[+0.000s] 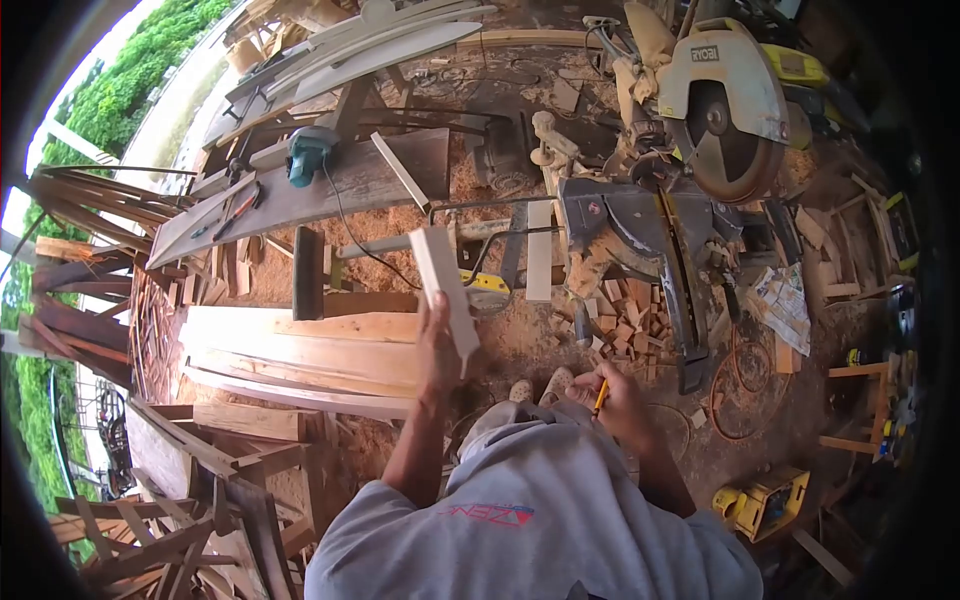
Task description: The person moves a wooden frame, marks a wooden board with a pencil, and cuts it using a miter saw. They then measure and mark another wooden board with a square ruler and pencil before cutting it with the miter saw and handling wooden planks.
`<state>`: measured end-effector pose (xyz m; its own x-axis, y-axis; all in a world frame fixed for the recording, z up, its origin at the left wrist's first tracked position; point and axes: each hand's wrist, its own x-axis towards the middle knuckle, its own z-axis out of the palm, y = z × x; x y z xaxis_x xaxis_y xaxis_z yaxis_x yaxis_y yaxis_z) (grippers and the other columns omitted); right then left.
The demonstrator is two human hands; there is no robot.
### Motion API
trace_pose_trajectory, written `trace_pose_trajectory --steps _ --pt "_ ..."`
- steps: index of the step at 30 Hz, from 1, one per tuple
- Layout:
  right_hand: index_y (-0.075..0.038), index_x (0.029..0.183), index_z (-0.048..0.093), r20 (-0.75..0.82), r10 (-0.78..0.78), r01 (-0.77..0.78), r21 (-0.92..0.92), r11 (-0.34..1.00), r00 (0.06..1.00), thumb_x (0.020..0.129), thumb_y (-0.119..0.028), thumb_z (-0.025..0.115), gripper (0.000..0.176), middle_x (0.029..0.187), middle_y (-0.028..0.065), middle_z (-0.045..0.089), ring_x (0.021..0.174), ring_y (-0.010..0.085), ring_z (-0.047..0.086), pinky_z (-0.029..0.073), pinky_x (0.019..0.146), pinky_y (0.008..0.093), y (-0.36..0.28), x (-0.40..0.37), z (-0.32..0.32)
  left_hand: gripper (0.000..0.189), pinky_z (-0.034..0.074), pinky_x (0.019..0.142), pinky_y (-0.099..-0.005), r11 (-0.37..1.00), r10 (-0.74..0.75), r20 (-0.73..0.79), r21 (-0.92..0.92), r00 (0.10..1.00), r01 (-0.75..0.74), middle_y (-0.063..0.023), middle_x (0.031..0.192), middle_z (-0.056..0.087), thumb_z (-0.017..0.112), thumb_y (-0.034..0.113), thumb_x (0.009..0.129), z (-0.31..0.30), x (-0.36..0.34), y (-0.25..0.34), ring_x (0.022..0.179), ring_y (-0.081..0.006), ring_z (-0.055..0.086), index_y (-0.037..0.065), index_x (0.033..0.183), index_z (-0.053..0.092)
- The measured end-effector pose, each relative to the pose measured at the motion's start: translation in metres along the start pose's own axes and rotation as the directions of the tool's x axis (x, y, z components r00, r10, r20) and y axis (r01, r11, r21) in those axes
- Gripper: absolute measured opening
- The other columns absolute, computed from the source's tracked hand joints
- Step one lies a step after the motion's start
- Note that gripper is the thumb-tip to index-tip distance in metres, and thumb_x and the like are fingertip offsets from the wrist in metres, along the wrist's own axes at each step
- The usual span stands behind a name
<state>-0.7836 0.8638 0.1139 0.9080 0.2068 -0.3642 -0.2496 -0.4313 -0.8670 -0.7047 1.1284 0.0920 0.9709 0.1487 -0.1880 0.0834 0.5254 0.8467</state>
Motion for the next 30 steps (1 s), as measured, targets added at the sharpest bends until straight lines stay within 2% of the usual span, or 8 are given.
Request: trace_pose_trajectory --steps 2,3,5,9,14,16,21,30 --pt "-0.003 0.083 0.048 -0.073 -0.031 0.039 0.102 0.994 0.997 0.086 -0.025 0.076 0.036 0.087 0.0113 0.07 0.076 0.0113 0.066 0.054 0.06 0.0292 0.011 0.003 -0.017 0.043 0.05 0.068 -0.0287 0.957 0.152 -0.113 0.265 0.982 -0.118 -0.005 0.094 0.055 0.051 0.037 0.101 -0.009 0.027 0.029 0.08 -0.0131 0.057 0.006 0.13 0.046" --pt "-0.002 0.083 0.048 -0.138 -0.207 0.208 -0.001 0.978 0.969 0.086 -0.027 0.076 0.037 0.086 0.0109 0.07 0.072 0.0124 0.066 0.054 0.057 0.0294 0.031 0.009 -0.023 0.034 0.048 0.063 -0.0262 0.948 0.212 -0.171 0.277 0.962 -0.159 -0.0019 0.087 0.052 0.052 0.033 0.1 -0.006 0.035 0.043 0.076 -0.0105 0.055 0.007 0.123 0.05" --pt "-0.002 0.082 0.046 -0.141 -0.217 0.21 -0.065 0.976 0.966 0.087 -0.028 0.075 0.039 0.087 0.0114 0.07 0.071 0.0128 0.066 0.054 0.055 0.0289 0.032 0.012 -0.043 0.047 0.046 0.068 -0.024 0.921 0.298 -0.092 0.288 0.95 -0.261 -0.001 0.094 0.055 0.058 0.017 0.096 -0.029 0.063 0.054 0.081 -0.0088 0.053 0.006 0.139 0.043" --pt "-0.003 0.079 0.044 -0.16 -0.033 0.027 -0.036 0.999 0.987 0.087 -0.03 0.075 0.042 0.086 0.0134 0.069 0.068 0.0146 0.067 0.053 0.053 0.0295 0.039 0.006 -0.057 0.06 0.047 0.072 -0.0248 0.901 0.233 -0.147 0.403 0.961 -0.157 -0.0051 0.105 0.059 0.062 0.012 0.091 -0.077 0.118 0.054 0.087 -0.0107 0.056 0.003 0.145 0.037" --pt "-0.002 0.078 0.044 -0.135 0.122 -0.117 0.046 0.992 0.983 0.086 -0.028 0.076 0.042 0.075 0.0106 0.064 0.06 0.0132 0.063 0.053 0.052 0.0291 0.038 0.01 -0.061 0.076 0.05 0.07 -0.0302 0.641 0.301 -0.295 0.767 0.907 0.036 -0.0129 0.102 0.063 0.073 0.014 0.077 -0.109 0.209 0.037 0.085 -0.0175 0.06 0.001 0.143 0.038" --pt "-0.003 0.078 0.043 -0.131 0.171 -0.165 0.056 0.985 0.977 0.086 -0.027 0.076 0.042 0.073 0.0101 0.063 0.061 0.0128 0.062 0.052 0.052 0.0293 0.038 0.021 -0.055 0.073 0.05 0.078 -0.032 0.664 0.258 -0.326 0.743 0.91 0.078 -0.0213 0.111 0.062 0.069 0.013 0.074 -0.125 0.256 0.027 0.091 -0.0229 0.063 -0.003 0.139 0.041" --pt "-0.004 0.076 0.042 -0.124 0.288 -0.285 0.036 0.958 0.95 0.086 -0.023 0.077 0.041 0.07 0.009 0.063 0.061 0.0118 0.06 0.051 0.053 0.0294 0.002 0.063 -0.037 0.071 0.044 0.096 -0.048 0.392 0.251 -0.304 0.9 0.919 0.191 -0.0345 0.117 0.051 0.065 0.022 0.071 -0.189 0.37 -0.011 0.108 -0.0495 0.053 0.004 0.137 0.044" --pt "-0.002 0.078 0.046 -0.174 0.436 -0.45 -0.053 0.891 0.883 0.084 -0.023 0.079 0.039 0.076 0.0107 0.067 0.059 0.0104 0.057 0.049 0.052 0.0282 -0.029 0.095 -0.01 0.072 0.046 0.096 -0.0506 0.117 0.273 -0.333 0.943 0.902 0.313 -0.0301 0.125 0.047 0.064 0.019 0.075 -0.239 0.471 -0.04 0.112 -0.0474 0.053 0.006 0.14 0.039"
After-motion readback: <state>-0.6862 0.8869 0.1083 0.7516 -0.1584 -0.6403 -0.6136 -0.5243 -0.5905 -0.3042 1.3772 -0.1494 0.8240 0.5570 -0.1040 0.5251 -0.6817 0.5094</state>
